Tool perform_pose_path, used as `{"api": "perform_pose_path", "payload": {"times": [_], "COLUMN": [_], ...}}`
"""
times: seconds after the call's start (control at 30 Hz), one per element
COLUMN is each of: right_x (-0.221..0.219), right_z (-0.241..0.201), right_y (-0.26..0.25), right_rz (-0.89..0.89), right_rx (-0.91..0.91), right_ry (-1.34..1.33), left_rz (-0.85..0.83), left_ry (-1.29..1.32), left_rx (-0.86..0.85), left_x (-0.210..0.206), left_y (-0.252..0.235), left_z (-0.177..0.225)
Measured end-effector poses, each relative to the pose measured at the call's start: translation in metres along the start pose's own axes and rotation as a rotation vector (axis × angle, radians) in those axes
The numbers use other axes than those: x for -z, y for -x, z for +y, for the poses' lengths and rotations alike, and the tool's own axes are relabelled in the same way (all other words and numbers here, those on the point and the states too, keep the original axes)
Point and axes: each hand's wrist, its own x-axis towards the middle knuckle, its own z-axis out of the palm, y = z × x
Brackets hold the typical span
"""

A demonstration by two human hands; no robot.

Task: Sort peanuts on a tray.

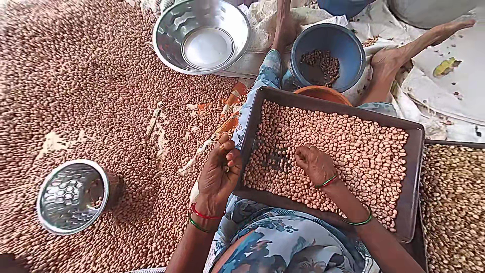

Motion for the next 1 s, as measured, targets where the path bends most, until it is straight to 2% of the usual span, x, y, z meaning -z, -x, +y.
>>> {"api": "perform_pose_path", "payload": {"times": [0.07, 0.13, 0.2, 0.23, 0.3, 0.37, 0.43, 0.5, 0.57, 0.6, 0.63, 0.67, 0.7, 0.73, 0.87, 0.93, 1.0], "right_x": [0.008, 0.006, 0.001, -0.002, -0.006, -0.003, 0.016, 0.045, 0.077, 0.088, 0.093, 0.092, 0.084, 0.071, 0.027, 0.023, 0.026], "right_z": [-0.007, -0.024, -0.045, -0.053, -0.058, -0.049, -0.028, 0.009, 0.052, 0.070, 0.080, 0.081, 0.077, 0.072, 0.055, 0.040, 0.035], "right_y": [0.005, 0.016, 0.030, 0.035, 0.043, 0.052, 0.067, 0.091, 0.115, 0.125, 0.130, 0.130, 0.127, 0.122, 0.094, 0.078, 0.072], "right_rz": [-0.072, -0.220, -0.336, -0.323, -0.255, -0.185, 0.007, 0.293, 0.672, 0.829, 0.915, 0.915, 0.847, 0.769, 0.458, 0.311, 0.260], "right_rx": [-0.074, -0.213, -0.479, -0.630, -0.745, -0.736, -0.705, -0.400, -0.103, -0.082, -0.163, -0.318, -0.442, -0.473, -0.308, -0.362, -0.392], "right_ry": [-0.418, -1.070, -1.717, -1.959, -2.205, -2.278, -2.287, -2.410, -2.521, -2.435, -2.245, -1.957, -1.650, -1.387, -0.306, -0.008, 0.047], "left_rz": [0.029, -0.019, -0.199, -0.326, -0.608, -0.791, -0.850, -0.776, -0.616, -0.533, -0.454, -0.373, -0.300, -0.242, -0.158, -0.178, -0.206], "left_ry": [-0.137, -0.329, -0.633, -0.843, -1.251, -1.410, -1.386, -1.322, -1.237, -1.180, -1.115, -1.050, -0.980, -0.907, -0.719, -0.718, -0.722], "left_rx": [-0.019, -0.018, -0.043, -0.087, -0.187, -0.251, -0.270, -0.244, -0.239, -0.229, -0.223, -0.228, -0.236, -0.242, -0.236, -0.238, -0.236], "left_x": [-0.005, -0.006, 0.000, 0.004, 0.008, 0.008, 0.007, 0.005, 0.007, 0.011, 0.014, 0.018, 0.022, 0.026, 0.037, 0.038, 0.038], "left_y": [0.005, 0.009, 0.010, 0.009, 0.008, 0.006, 0.000, -0.005, -0.010, -0.013, -0.017, -0.021, -0.024, -0.027, -0.031, -0.031, -0.032], "left_z": [-0.012, -0.033, -0.058, -0.070, -0.087, -0.094, -0.090, -0.076, -0.060, -0.051, -0.043, -0.038, -0.033, -0.029, -0.021, -0.021, -0.020]}}
